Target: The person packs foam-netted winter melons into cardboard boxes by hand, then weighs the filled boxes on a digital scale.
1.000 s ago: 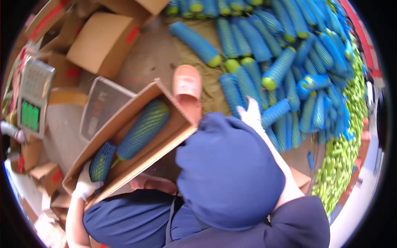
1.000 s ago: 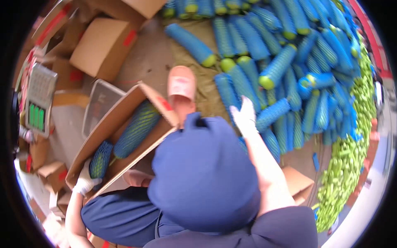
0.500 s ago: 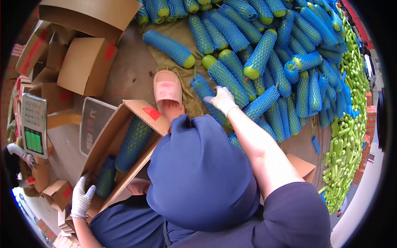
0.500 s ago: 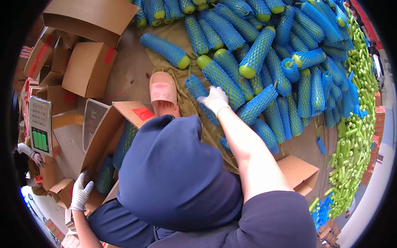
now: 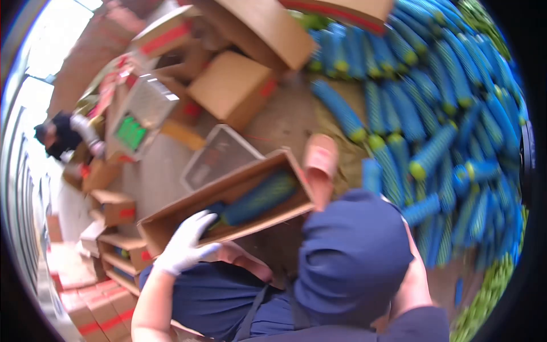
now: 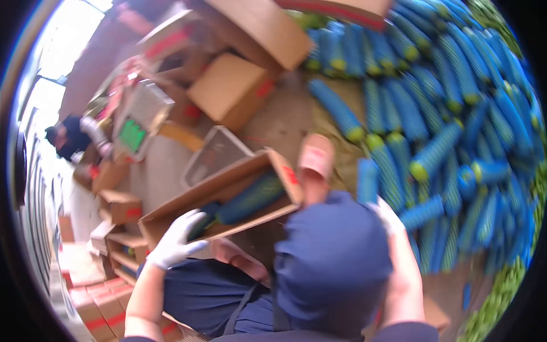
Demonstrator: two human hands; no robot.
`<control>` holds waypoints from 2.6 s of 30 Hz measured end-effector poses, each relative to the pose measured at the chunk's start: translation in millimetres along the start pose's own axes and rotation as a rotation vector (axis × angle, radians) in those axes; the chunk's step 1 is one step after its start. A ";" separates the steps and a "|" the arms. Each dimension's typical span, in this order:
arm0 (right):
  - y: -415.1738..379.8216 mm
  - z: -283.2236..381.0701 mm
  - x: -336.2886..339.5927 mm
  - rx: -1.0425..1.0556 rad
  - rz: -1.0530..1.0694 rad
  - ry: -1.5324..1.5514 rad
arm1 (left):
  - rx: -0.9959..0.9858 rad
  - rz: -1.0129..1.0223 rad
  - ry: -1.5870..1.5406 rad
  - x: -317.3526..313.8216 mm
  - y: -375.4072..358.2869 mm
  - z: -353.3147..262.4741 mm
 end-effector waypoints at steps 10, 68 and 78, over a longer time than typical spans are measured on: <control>70.8 55.8 -108.1 0.201 0.137 -0.144 | 0.052 0.058 0.193 -48.8 7.9 19.6; -228.4 -74.8 35.6 -0.237 -0.380 -0.818 | 0.228 -0.127 -0.456 60.2 37.9 85.6; -249.3 -153.4 23.1 -0.476 -0.653 -0.963 | 0.186 -0.336 -0.120 74.3 33.6 118.6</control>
Point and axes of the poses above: each hand's wrist, its own y-axis towards the middle knuckle, its own x-axis out of the back of the hand, z = x × y, the point moved 7 cm from there along y, towards the middle knuckle, and after that the axes turned 13 degrees about -y, right-handed, at the moved point
